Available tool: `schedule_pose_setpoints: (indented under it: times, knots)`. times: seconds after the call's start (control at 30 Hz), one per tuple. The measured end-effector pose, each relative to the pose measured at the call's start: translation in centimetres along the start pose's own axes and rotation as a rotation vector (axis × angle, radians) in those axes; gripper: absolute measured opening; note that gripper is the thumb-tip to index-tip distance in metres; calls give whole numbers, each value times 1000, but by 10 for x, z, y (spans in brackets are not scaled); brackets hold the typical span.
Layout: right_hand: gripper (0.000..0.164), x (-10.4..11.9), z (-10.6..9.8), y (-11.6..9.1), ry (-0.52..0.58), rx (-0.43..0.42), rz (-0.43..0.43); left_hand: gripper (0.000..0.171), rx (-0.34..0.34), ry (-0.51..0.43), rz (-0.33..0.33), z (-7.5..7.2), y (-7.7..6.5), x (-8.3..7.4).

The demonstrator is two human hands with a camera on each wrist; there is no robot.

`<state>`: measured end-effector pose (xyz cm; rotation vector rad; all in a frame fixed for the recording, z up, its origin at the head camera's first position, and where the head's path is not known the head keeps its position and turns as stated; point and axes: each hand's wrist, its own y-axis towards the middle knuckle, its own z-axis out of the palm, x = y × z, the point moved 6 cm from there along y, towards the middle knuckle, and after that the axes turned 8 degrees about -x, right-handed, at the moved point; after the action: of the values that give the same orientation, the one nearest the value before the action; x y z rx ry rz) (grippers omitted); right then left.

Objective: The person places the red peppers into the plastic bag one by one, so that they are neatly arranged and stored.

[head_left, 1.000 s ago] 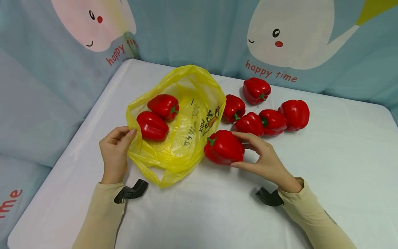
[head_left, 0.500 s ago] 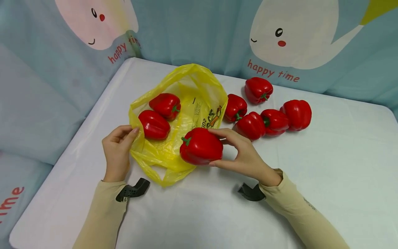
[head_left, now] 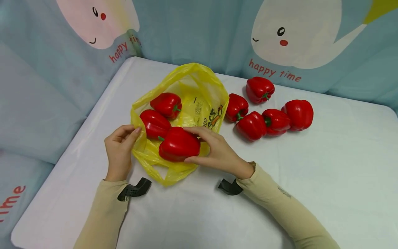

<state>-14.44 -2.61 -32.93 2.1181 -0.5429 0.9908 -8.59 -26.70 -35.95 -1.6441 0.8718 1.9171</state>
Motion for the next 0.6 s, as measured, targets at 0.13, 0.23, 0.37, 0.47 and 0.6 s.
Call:
schedule_pose_setpoints:
  times: [0.13, 0.23, 0.37, 0.47, 0.6]
  knots:
    - [70, -9, 6, 0, -20, 3, 39, 18, 2, 25, -2, -1, -1, 0]
    - [70, -16, 11, -1, -44, 20, 66, 23, 4, 40, 0, -1, -1, -1]
    - [69, -22, 16, -3, -85, 57, 85, 22, 4, 60, 7, -1, -1, -1]
    - [68, -24, 19, -5, -112, 94, 80, 21, 6, 95, 20, -1, -2, -2]
    - [66, -27, 22, -6, -133, 143, 72, 12, 7, 127, 35, 0, -2, -4]
